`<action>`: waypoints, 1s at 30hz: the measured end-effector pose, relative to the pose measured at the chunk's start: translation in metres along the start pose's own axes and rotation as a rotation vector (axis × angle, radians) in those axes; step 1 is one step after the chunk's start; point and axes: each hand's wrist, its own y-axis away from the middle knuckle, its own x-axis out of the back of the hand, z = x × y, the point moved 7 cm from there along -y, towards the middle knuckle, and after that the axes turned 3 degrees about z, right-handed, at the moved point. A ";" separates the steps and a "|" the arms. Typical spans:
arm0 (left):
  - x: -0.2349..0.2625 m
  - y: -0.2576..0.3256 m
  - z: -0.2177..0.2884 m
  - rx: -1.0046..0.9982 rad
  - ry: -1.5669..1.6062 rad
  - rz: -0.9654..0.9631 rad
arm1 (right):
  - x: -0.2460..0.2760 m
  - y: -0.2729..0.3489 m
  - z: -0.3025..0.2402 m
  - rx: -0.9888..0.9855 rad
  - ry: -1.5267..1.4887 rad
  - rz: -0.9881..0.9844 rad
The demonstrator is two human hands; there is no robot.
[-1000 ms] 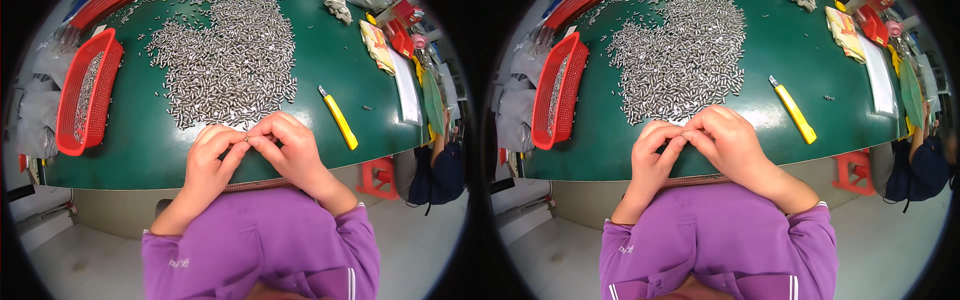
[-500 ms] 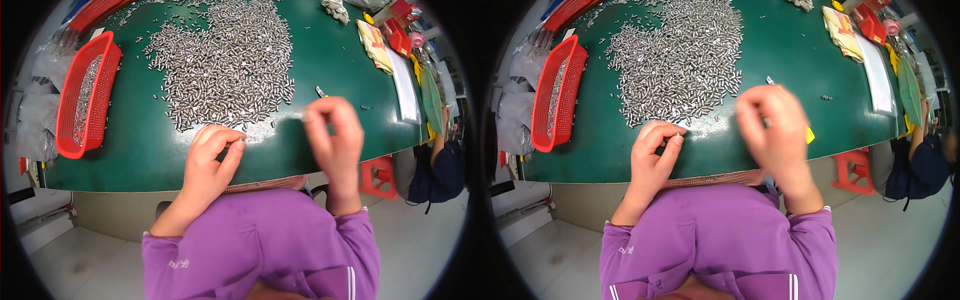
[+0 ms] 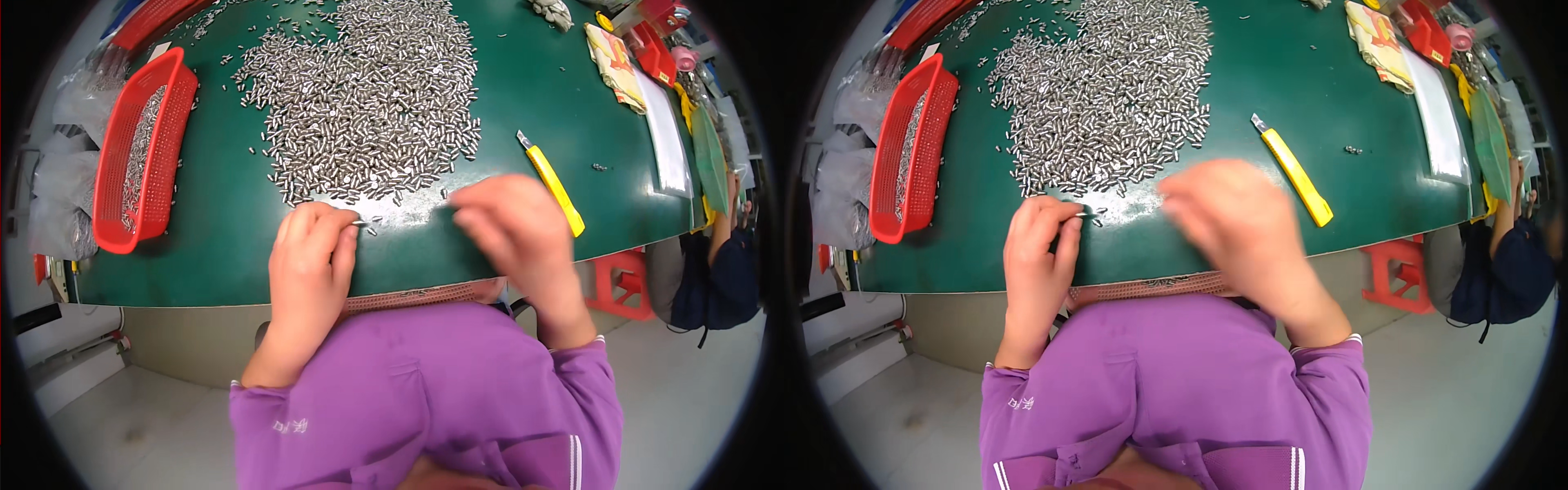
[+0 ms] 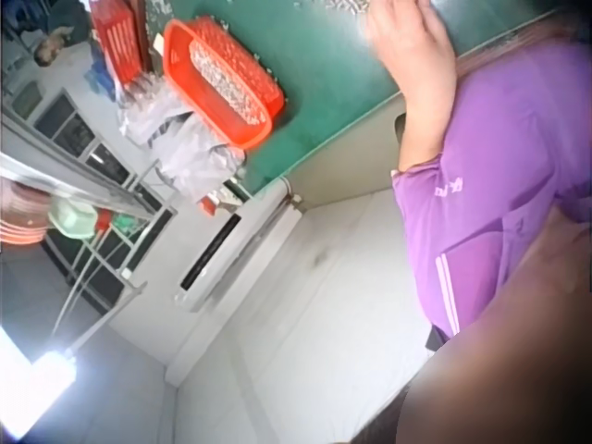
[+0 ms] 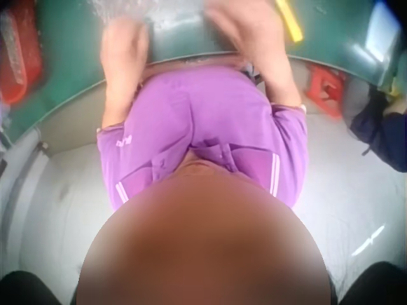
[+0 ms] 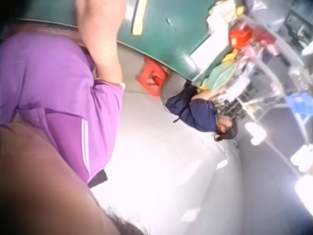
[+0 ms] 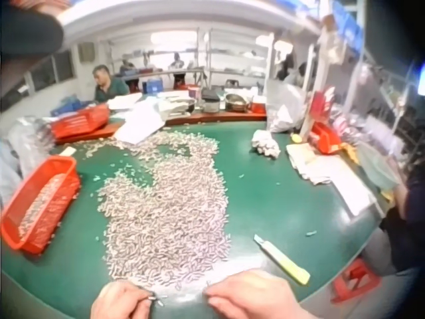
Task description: Manually sorting and inspecting small silver metal pins or components on a workbench.
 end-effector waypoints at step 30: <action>-0.028 0.003 0.002 0.041 0.285 -0.102 | -0.057 -0.004 -0.016 0.023 -0.081 -0.124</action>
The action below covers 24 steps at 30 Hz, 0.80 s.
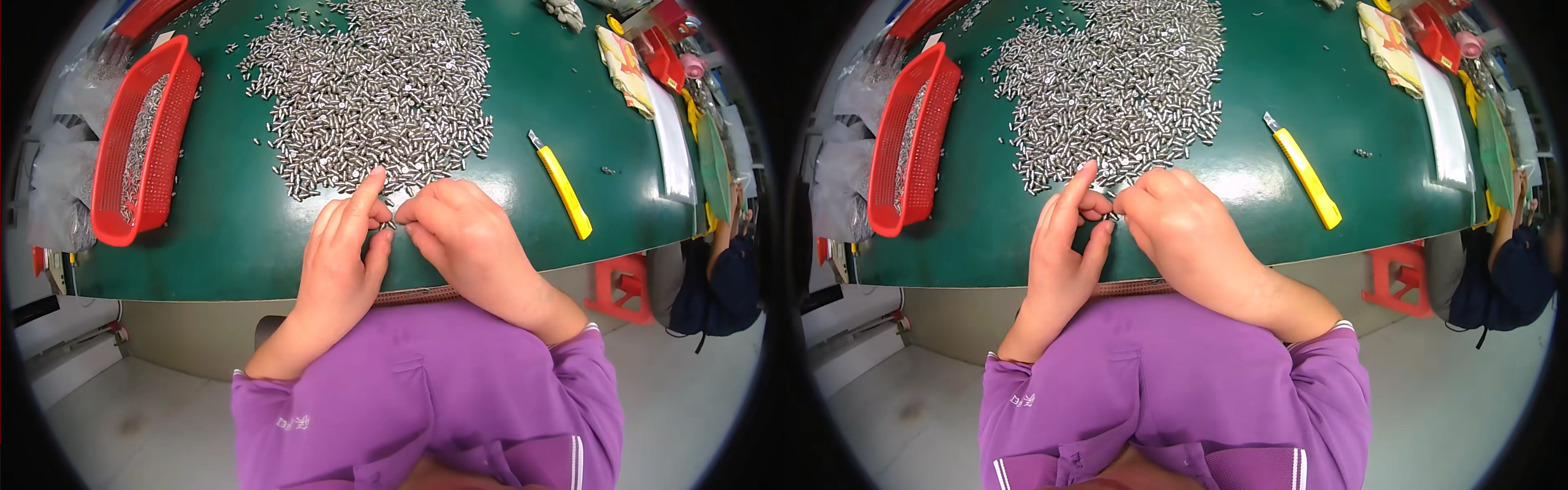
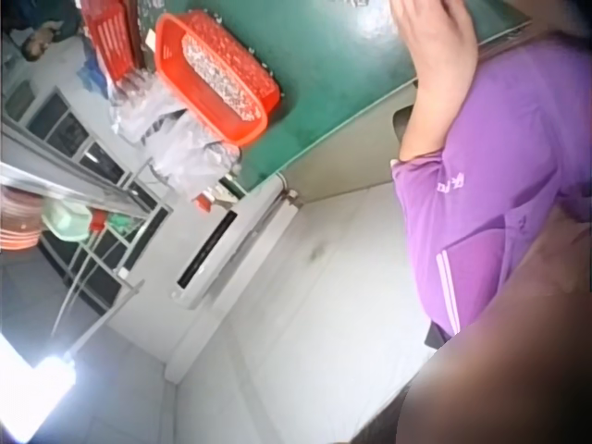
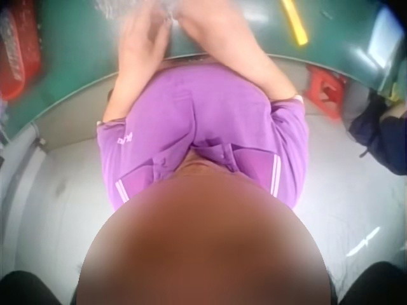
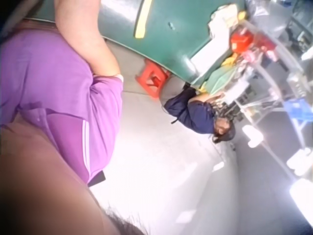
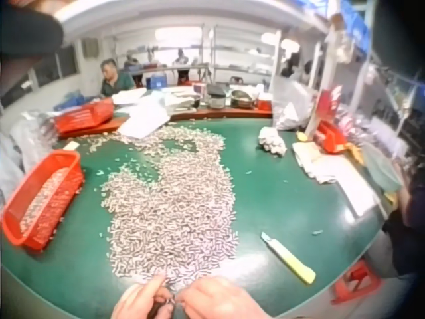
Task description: Manually sorting and inspecting small silver metal pins or components on a workbench.
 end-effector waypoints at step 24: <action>0.003 0.000 0.004 -0.041 0.034 0.022 | -0.003 -0.002 -0.002 -0.064 -0.062 -0.020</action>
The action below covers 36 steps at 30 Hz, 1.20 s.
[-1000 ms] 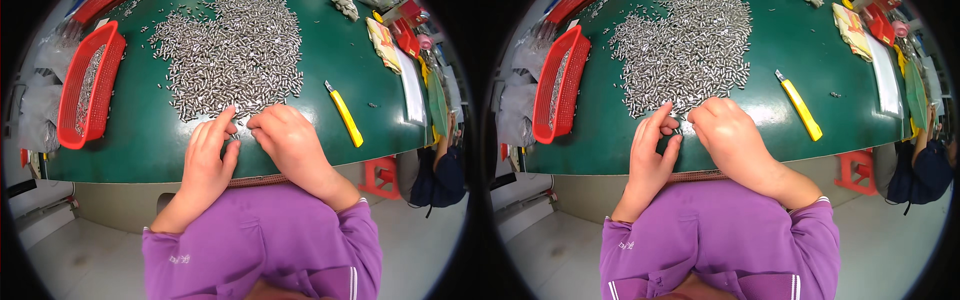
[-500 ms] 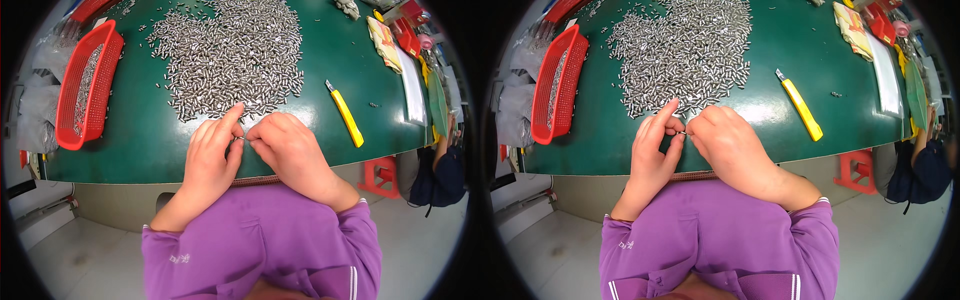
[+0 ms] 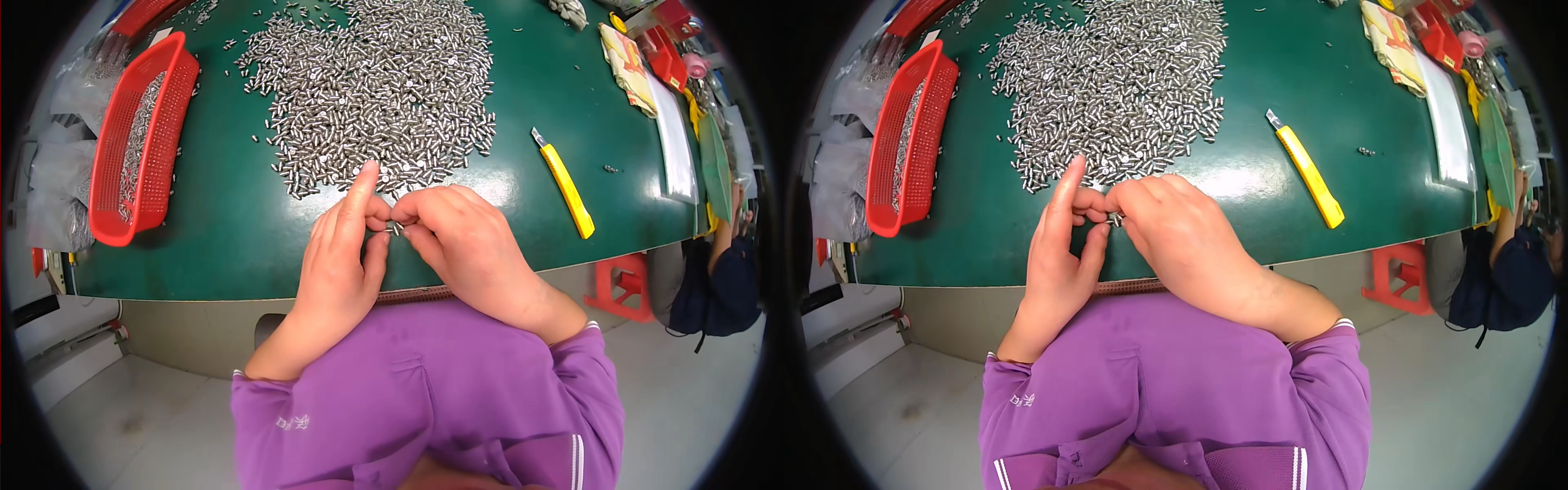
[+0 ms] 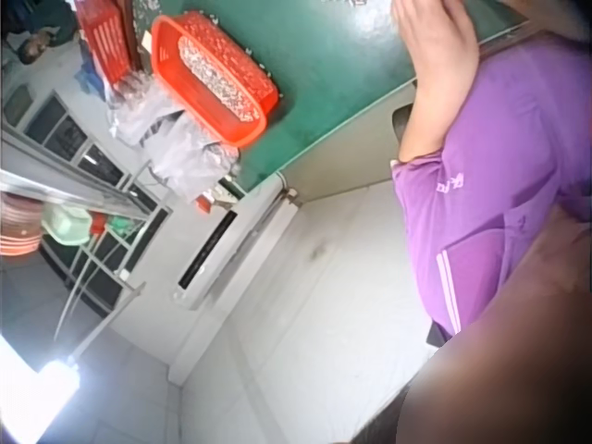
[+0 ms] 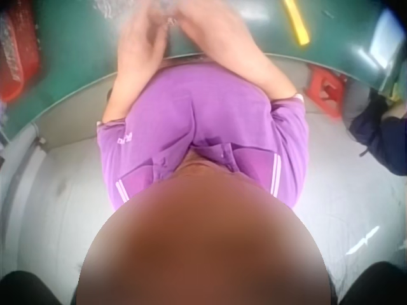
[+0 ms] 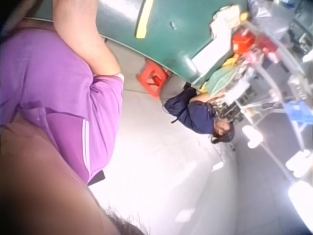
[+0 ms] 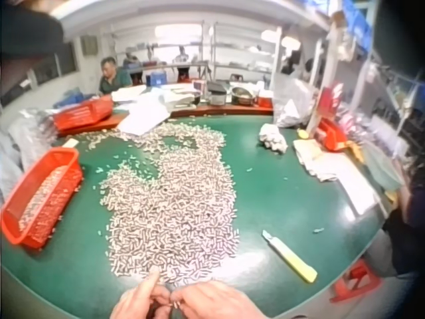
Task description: Manually sorting and inspecting small silver metal pins or components on a workbench.
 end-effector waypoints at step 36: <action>0.000 0.008 -0.001 0.053 -0.003 0.013 | -0.008 0.009 -0.001 0.027 0.016 -0.051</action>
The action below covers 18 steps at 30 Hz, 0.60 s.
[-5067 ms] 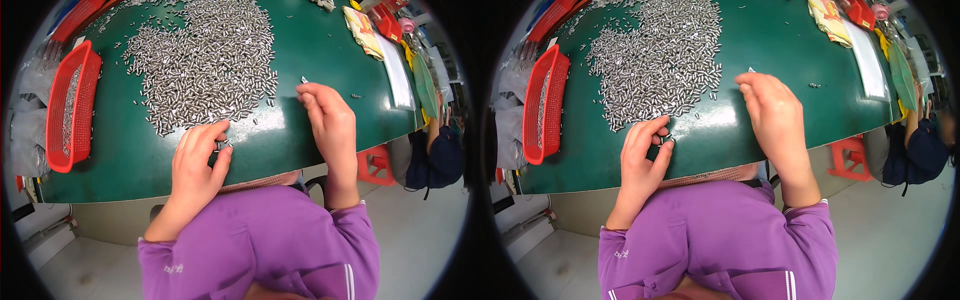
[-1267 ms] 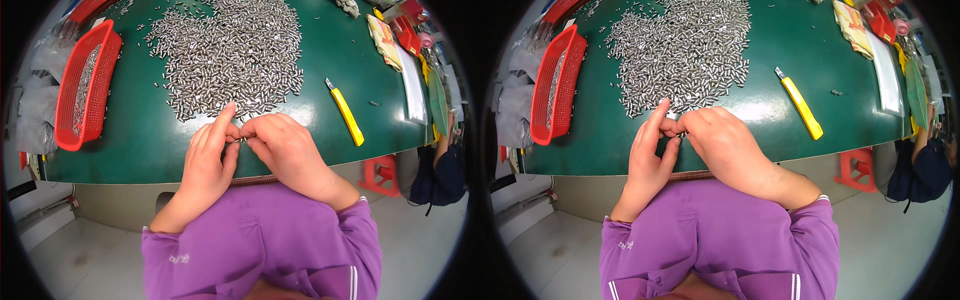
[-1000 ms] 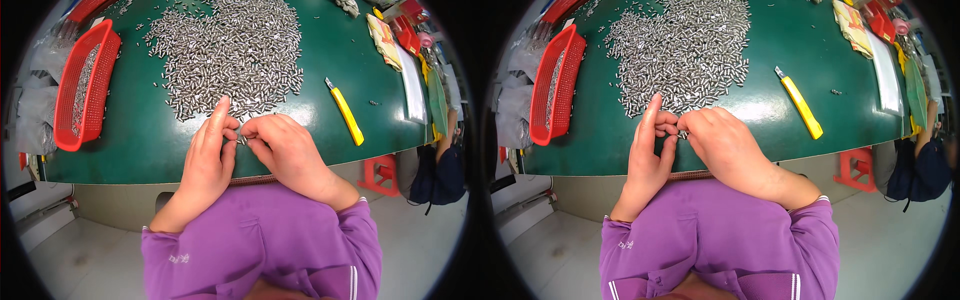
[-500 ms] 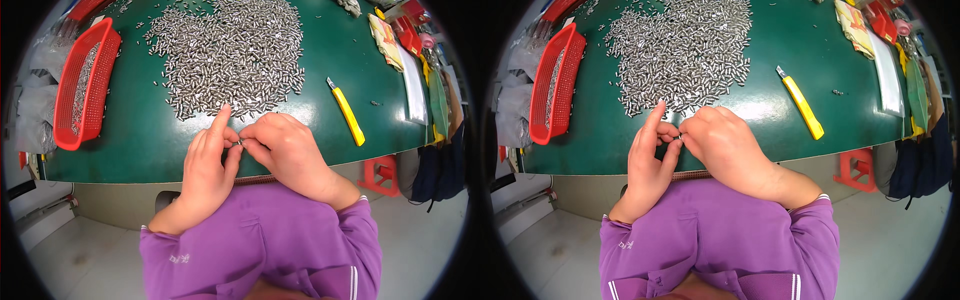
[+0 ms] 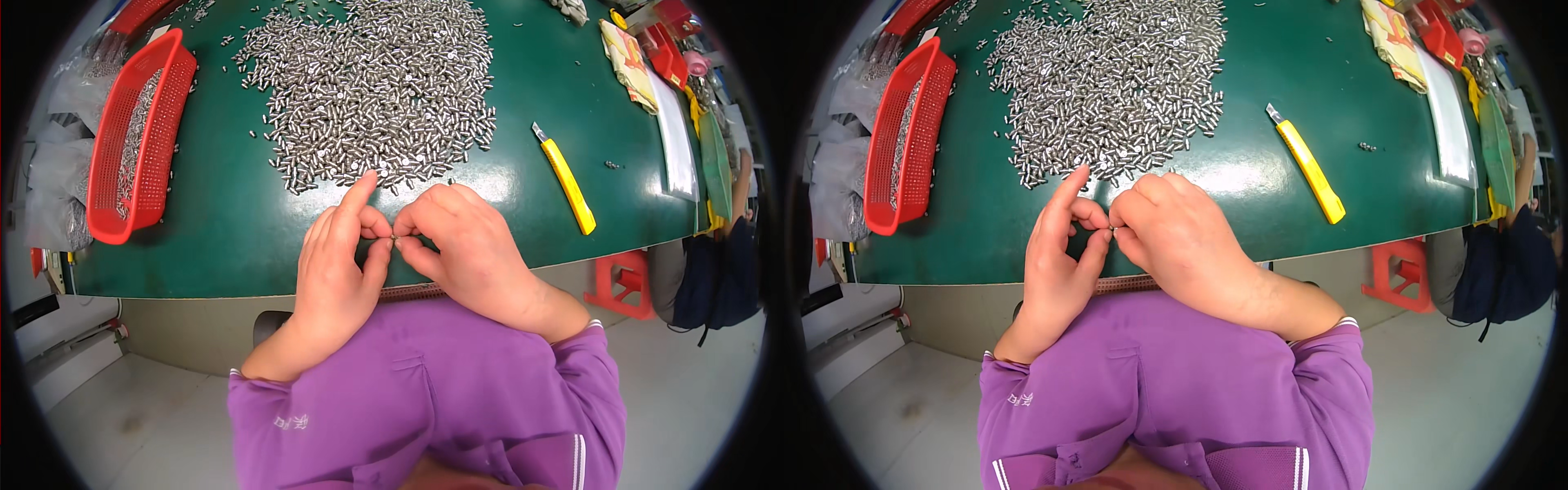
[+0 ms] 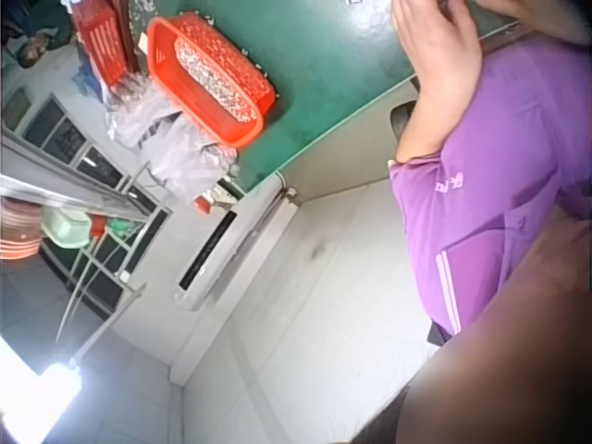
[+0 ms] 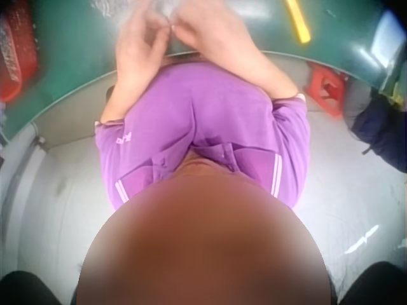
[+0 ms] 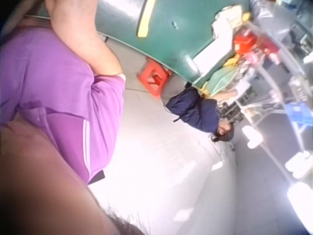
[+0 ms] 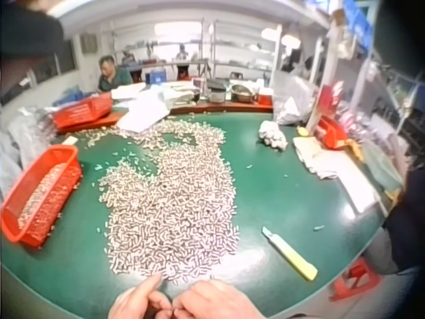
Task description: Manually sorting and inspecting small silver metal pins or components on a workbench.
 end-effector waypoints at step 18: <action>0.001 0.000 0.000 0.006 -0.029 -0.041 | 0.001 0.003 -0.004 -0.012 0.103 -0.036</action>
